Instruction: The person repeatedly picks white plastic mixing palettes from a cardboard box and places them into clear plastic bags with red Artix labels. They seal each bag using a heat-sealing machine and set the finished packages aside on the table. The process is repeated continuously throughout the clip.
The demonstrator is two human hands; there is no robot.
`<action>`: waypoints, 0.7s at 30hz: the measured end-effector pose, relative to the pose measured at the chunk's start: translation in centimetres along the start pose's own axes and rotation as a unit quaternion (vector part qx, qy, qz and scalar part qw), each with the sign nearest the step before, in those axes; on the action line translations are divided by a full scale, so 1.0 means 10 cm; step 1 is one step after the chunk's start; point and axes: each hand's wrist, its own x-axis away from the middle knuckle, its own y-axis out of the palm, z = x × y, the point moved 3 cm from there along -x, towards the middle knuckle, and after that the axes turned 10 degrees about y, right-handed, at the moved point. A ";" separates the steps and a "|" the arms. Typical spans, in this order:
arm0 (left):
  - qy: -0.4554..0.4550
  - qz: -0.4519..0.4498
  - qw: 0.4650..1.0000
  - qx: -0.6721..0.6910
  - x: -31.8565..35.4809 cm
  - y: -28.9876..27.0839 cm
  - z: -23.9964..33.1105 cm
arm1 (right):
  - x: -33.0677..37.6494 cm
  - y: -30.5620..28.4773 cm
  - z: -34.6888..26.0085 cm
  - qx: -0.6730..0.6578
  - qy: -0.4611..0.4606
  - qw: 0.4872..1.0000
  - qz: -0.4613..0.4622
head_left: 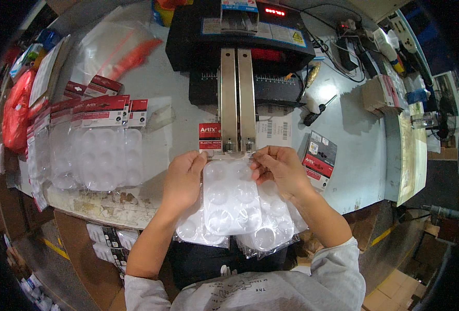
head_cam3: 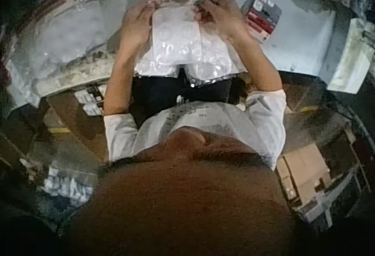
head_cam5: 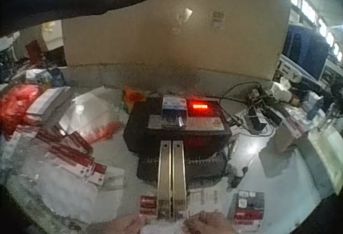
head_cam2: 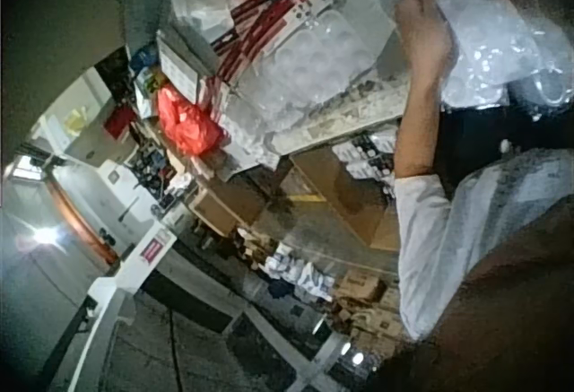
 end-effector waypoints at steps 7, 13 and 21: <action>0.012 0.003 1.000 -0.028 0.01 -0.03 -0.10 | 0.09 -0.06 -0.10 0.074 -0.027 0.997 0.021; 0.186 -0.020 0.948 -0.256 0.15 -0.98 -0.06 | 0.34 -1.05 -0.25 0.399 -0.250 0.837 0.278; 0.128 0.281 0.828 -0.468 0.53 -0.98 0.01 | 0.11 -1.50 0.21 0.577 -0.214 0.752 0.236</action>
